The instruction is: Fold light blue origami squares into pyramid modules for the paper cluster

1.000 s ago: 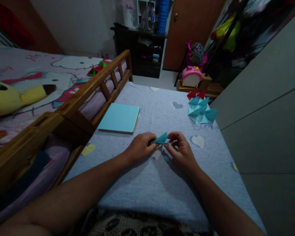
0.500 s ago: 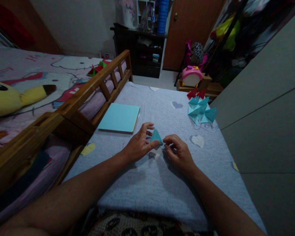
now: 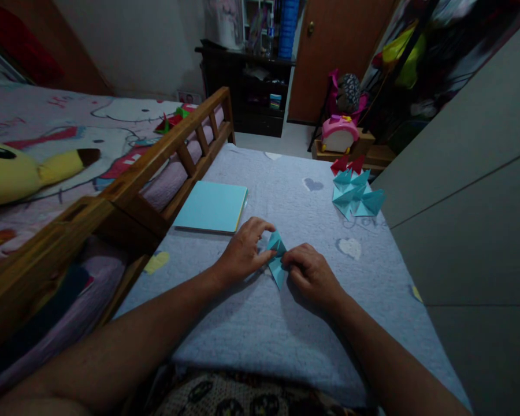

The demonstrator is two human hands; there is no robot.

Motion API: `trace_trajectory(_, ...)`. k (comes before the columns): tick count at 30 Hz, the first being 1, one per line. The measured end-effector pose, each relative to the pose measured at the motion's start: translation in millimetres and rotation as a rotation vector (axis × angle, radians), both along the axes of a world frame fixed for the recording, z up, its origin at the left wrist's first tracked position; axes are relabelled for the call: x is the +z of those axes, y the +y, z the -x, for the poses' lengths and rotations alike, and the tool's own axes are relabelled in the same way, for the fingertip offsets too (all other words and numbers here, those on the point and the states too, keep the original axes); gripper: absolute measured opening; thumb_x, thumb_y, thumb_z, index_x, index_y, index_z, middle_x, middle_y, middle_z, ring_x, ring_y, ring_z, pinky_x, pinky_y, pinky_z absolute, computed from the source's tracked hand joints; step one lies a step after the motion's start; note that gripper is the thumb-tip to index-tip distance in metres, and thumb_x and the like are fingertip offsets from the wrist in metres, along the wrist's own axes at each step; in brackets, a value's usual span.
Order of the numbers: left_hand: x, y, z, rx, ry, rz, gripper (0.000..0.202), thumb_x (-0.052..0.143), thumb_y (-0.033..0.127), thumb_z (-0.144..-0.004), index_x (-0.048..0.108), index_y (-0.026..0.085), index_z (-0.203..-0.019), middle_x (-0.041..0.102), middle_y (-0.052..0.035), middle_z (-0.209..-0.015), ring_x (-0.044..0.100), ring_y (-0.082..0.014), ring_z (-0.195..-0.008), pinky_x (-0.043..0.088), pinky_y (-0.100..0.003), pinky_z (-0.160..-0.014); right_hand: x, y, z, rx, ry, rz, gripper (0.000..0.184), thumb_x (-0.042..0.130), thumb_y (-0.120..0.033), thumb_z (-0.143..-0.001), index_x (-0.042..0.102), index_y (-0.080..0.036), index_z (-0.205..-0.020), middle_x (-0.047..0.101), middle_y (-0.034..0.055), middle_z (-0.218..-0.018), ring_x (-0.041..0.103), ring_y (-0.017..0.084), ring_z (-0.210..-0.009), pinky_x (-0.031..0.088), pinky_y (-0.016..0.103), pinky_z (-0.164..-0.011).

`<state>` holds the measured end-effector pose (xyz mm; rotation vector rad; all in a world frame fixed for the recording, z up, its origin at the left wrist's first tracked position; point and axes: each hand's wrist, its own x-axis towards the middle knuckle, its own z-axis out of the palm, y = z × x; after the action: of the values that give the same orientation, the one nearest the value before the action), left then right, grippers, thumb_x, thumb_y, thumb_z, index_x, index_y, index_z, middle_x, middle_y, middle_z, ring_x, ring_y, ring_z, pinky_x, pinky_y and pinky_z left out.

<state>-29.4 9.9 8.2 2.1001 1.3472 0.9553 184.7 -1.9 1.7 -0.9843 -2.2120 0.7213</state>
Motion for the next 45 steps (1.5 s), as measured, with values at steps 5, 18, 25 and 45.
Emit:
trace_trajectory(5,-2.1,0.2,-0.7,-0.067,0.108,0.049,0.010,0.071,0.012,-0.080,0.066,0.019,-0.084,0.058,-0.0026,-0.089,0.058,-0.0209,-0.089,0.050,-0.036,-0.082,-2.2,0.7,-0.8,0.002,-0.009,0.021,0.026,0.048,-0.003,-0.075,0.063,-0.021,-0.085,0.067,0.0045,-0.081,0.058,0.021,-0.084,0.047,0.036,-0.078)
trace_trajectory(18,-2.3,4.7,-9.6,-0.105,0.052,0.079,0.008,0.066,0.013,-0.085,0.071,0.019,-0.085,0.057,-0.0005,-0.083,0.059,-0.0170,-0.081,0.047,-0.029,-0.074,0.3,5.1,5.0,-0.270,0.193,0.088,0.017,0.062,-0.019,-0.082,0.060,-0.022,-0.098,0.061,0.0010,-0.083,0.055,0.015,-0.068,0.045,0.027,-0.063)
trace_trajectory(25,-3.3,3.6,-18.7,-0.143,-0.045,0.084,0.017,0.062,0.008,-0.084,0.072,0.019,-0.090,0.062,-0.0019,-0.088,0.061,-0.0170,-0.086,0.047,-0.028,-0.078,-3.8,7.3,7.6,-0.247,0.177,0.141,0.004,0.058,-0.019,-0.084,0.061,-0.022,-0.085,0.063,0.0006,-0.078,0.059,0.016,-0.070,0.047,0.028,-0.066)
trace_trajectory(45,-9.1,7.6,-23.0,-0.086,-0.186,0.099,0.011,0.065,0.017,-0.086,0.074,0.020,-0.091,0.065,-0.0012,-0.080,0.060,-0.0154,-0.075,0.048,-0.028,-0.072,6.5,3.0,7.2,-0.218,0.285,0.104,0.007,0.058,-0.017,-0.088,0.062,-0.023,-0.087,0.060,0.0012,-0.085,0.058,0.015,-0.076,0.049,0.028,-0.066)
